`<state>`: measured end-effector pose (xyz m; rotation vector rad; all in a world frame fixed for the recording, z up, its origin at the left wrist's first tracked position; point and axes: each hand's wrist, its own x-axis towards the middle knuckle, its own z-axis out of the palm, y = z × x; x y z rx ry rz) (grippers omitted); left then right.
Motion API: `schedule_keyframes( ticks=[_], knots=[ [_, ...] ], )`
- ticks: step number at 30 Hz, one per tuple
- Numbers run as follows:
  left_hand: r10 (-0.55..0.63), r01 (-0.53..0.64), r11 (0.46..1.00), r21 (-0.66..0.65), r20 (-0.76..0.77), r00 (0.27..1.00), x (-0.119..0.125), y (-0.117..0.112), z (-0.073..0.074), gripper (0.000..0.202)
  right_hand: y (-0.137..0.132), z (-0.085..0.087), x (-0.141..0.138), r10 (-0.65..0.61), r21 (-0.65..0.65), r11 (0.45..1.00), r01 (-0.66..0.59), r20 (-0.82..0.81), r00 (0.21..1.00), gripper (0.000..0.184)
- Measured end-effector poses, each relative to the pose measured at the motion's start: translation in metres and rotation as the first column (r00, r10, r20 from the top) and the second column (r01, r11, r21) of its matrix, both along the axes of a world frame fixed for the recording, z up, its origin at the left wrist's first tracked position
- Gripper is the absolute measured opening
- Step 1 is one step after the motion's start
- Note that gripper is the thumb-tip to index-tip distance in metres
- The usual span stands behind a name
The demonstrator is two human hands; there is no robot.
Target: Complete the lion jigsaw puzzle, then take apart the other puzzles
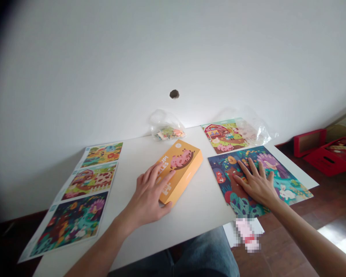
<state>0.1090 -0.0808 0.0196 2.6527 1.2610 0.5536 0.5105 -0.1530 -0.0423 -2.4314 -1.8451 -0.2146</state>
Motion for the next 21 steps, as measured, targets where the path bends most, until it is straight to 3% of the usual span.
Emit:
schedule_keyframes(
  ticks=[10,15,17,19,21],
  knots=[
    [0.113,-0.103,0.991,0.084,-0.124,0.986,-0.052,0.002,-0.005,0.078,0.0,-0.002,-0.095,0.0,-0.044,0.999,0.001,0.021,1.0,0.07],
    [0.139,-0.132,0.965,0.226,-0.016,0.99,-0.046,-0.015,0.003,0.053,0.007,0.004,-0.144,-0.005,-0.056,0.998,0.005,-0.011,1.0,0.073],
    [-0.001,-0.013,0.962,0.272,0.051,0.999,-0.032,-0.035,0.006,0.043,0.01,0.006,-0.159,-0.011,-0.055,0.998,0.01,-0.016,1.0,0.073],
    [-0.238,0.228,0.945,0.236,0.013,0.971,-0.016,-0.057,0.005,0.041,0.012,0.007,-0.173,-0.004,-0.045,0.999,0.003,-0.018,1.0,0.073],
    [-0.355,0.362,0.917,0.165,-0.07,0.932,-0.003,-0.074,-0.002,0.041,0.013,0.007,-0.186,0.01,-0.035,0.999,-0.011,-0.024,1.0,0.073]
  ],
)
